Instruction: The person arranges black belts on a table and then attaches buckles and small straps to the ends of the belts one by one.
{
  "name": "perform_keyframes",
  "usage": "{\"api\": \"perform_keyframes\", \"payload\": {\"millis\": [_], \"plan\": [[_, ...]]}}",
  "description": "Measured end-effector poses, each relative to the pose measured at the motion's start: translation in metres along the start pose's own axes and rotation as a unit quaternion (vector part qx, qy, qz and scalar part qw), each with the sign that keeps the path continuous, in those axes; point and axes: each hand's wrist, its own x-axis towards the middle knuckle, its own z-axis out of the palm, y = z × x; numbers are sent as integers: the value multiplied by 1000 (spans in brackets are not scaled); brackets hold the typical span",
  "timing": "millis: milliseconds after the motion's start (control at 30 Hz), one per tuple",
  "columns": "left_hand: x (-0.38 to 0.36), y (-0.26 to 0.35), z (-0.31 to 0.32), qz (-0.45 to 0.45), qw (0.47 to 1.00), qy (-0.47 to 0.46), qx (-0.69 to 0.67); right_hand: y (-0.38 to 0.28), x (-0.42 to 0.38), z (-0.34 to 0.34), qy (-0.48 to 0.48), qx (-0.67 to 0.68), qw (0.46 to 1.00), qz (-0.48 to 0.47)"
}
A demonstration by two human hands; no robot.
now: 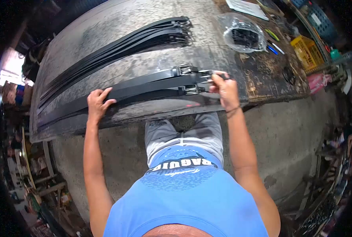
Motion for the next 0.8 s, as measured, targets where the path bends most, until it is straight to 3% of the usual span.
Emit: {"api": "perform_keyframes", "payload": {"millis": [133,200,333,500,633,800], "plan": [[-18,-18,-3,-54,998,-32,21,12,5,16,-9,-63,998,14],[-24,-20,0,-106,990,-94,29,19,10,16,-26,-123,992,29],[-30,-7,16,-138,987,-78,8,15,12,14,-33,-178,982,53],[13,58,40,-59,995,34,-76,17,15,15,-47,-139,987,57],[48,119,55,-10,985,66,-159,14,10,25,-55,-92,991,77],[63,161,80,-8,982,68,-178,17,9,21,-18,-187,982,34]]}}
